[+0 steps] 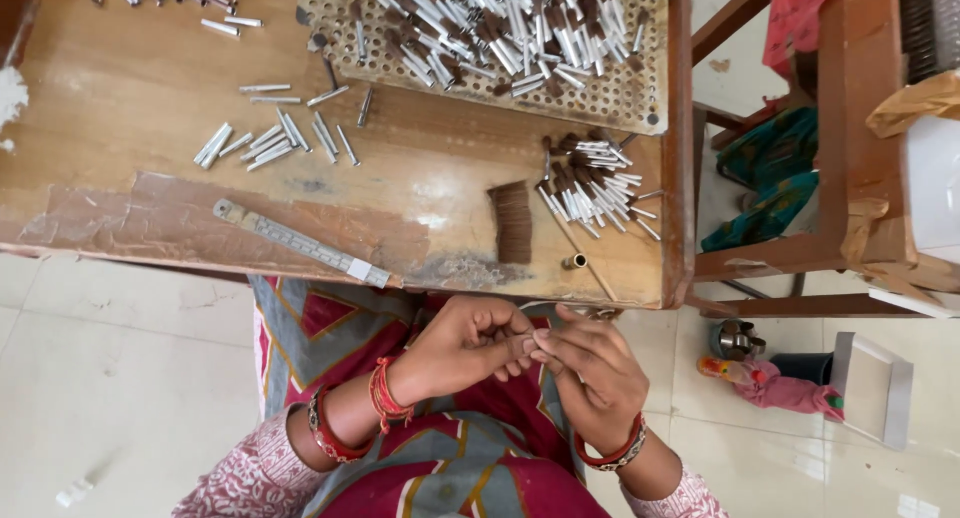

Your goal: The person sits at a low workbench assembling cosmetic brushes by hand. They pick metal ferrules and brush heads, press and twist the bristle heads into the metal handles, and place finished brushes onto a perforated tray with a pile of completed brushes.

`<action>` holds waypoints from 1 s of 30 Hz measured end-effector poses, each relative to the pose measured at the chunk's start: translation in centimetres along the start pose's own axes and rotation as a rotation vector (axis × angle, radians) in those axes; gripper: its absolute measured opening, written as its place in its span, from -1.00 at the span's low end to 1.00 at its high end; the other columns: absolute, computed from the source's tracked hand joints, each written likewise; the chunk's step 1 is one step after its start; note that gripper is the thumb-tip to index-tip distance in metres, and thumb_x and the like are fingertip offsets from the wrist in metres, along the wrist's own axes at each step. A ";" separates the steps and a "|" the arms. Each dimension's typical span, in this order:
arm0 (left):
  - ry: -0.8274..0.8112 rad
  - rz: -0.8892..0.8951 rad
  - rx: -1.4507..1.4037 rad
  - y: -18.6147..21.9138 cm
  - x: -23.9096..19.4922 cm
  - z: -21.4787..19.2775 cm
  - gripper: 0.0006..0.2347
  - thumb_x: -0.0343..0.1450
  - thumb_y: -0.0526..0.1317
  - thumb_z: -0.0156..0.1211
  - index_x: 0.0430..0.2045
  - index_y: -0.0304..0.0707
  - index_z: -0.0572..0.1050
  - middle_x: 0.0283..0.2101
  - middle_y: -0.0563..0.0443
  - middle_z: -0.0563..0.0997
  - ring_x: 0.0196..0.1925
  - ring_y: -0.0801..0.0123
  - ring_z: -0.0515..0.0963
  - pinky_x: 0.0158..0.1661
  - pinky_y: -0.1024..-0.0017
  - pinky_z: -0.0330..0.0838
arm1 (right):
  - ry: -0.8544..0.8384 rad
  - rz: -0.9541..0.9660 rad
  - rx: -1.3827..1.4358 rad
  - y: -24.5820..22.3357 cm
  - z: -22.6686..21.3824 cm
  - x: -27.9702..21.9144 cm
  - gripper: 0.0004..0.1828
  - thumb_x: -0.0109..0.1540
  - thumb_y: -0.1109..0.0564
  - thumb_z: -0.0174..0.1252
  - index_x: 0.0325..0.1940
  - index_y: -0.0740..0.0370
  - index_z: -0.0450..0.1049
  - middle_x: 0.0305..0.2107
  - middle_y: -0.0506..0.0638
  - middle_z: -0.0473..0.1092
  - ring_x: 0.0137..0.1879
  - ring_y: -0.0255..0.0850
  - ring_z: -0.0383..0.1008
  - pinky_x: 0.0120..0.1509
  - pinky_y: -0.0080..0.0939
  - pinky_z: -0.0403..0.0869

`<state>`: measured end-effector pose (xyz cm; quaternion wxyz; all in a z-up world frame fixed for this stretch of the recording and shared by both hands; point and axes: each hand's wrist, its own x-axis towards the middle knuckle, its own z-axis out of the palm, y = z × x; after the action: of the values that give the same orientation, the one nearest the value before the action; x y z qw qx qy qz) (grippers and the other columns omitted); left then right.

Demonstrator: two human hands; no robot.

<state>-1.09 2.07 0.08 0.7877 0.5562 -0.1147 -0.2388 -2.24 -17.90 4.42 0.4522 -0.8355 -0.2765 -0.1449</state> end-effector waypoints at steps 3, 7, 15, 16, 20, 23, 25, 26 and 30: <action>-0.027 -0.044 -0.010 -0.2 0.7 0.1 -0.91 0.52 -0.35 0.14 -0.32 -0.38 0.58 -0.39 0.10 0.65 -0.41 0.64 0.59 -0.34 0.63 0.56 | 0.023 -0.131 -0.091 0.2 -0.6 -0.1 -0.70 0.12 0.41 0.32 -0.08 0.27 0.61 -0.21 0.05 0.55 0.01 -0.07 0.58 0.33 0.04 0.57; 0.150 0.084 0.291 1.5 1.8 0.5 -0.93 0.44 -0.32 0.22 -0.34 -0.38 0.55 -0.39 0.02 0.62 -0.46 0.47 0.60 -0.40 0.51 0.51 | 0.113 -0.074 -0.148 0.4 -1.5 -0.2 -0.75 0.15 0.43 0.21 -0.11 0.31 0.60 -0.25 0.04 0.56 0.01 -0.07 0.59 0.30 0.04 0.56; 0.463 0.624 0.982 -0.1 7.2 2.3 -0.65 0.32 -0.24 0.33 -0.08 -0.47 0.50 -0.20 -0.24 0.60 -0.34 -0.02 0.61 -0.34 0.17 0.51 | 0.300 0.133 -0.139 1.8 -1.9 -0.1 -0.90 0.25 0.35 0.30 -0.14 0.37 0.59 -0.25 0.08 0.56 0.06 -0.02 0.61 0.22 -0.14 0.51; 0.444 0.591 1.028 -1.2 7.7 2.1 -0.72 0.38 -0.27 0.30 -0.08 -0.41 0.51 -0.21 -0.19 0.60 -0.30 0.01 0.62 -0.28 0.17 0.52 | 0.305 0.129 -0.134 2.1 -1.9 -0.1 -0.91 0.26 0.35 0.29 -0.14 0.37 0.59 -0.25 0.08 0.56 0.06 -0.02 0.61 0.22 -0.16 0.51; 0.380 0.663 1.005 -0.2 6.4 2.3 -0.76 0.39 -0.31 0.26 -0.09 -0.37 0.52 -0.19 -0.14 0.59 -0.23 0.03 0.63 -0.20 0.18 0.54 | 0.307 0.150 -0.139 3.4 -1.4 -0.9 -0.93 0.27 0.34 0.29 -0.15 0.38 0.58 -0.22 0.10 0.58 0.03 -0.09 0.61 0.16 -0.21 0.49; 0.325 0.692 0.976 0.4 3.6 1.4 -0.73 0.39 -0.33 0.29 -0.03 -0.33 0.55 -0.17 -0.12 0.60 -0.22 0.05 0.64 -0.23 0.22 0.54 | 0.329 0.358 0.048 4.5 -0.5 -2.1 -0.91 0.31 0.35 0.27 -0.11 0.44 0.59 -0.21 0.12 0.57 -0.09 -0.19 0.54 0.05 -0.27 0.50; 0.348 0.655 0.978 -0.2 2.3 0.8 -0.75 0.38 -0.32 0.33 -0.08 -0.33 0.55 -0.16 -0.12 0.61 -0.22 0.06 0.64 -0.22 0.22 0.55 | 0.302 0.419 0.194 4.4 0.5 -2.2 -0.90 0.33 0.34 0.23 -0.09 0.45 0.57 -0.20 0.12 0.58 -0.08 -0.22 0.58 0.08 -0.27 0.55; 0.380 0.635 0.982 -0.5 1.5 0.5 -0.77 0.37 -0.31 0.36 -0.13 -0.33 0.55 -0.16 -0.12 0.61 -0.21 0.07 0.65 -0.21 0.23 0.56 | 0.275 0.463 0.338 4.4 1.0 -2.2 -0.89 0.35 0.34 0.19 -0.08 0.46 0.56 -0.20 0.11 0.58 -0.07 -0.25 0.62 0.11 -0.28 0.60; 0.421 0.628 0.985 -0.9 0.1 -0.3 -0.80 0.37 -0.31 0.38 -0.18 -0.33 0.56 -0.16 -0.08 0.64 -0.16 0.11 0.67 -0.17 0.27 0.58 | 0.203 0.487 0.451 3.6 2.5 -2.0 -0.86 0.35 0.33 0.17 -0.04 0.49 0.54 -0.16 0.13 0.58 -0.05 -0.24 0.61 0.12 -0.25 0.60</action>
<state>-1.16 2.00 -0.89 0.4768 0.8293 -0.2117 0.2003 -1.70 -18.08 -0.33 0.6721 -0.7372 -0.0476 -0.0504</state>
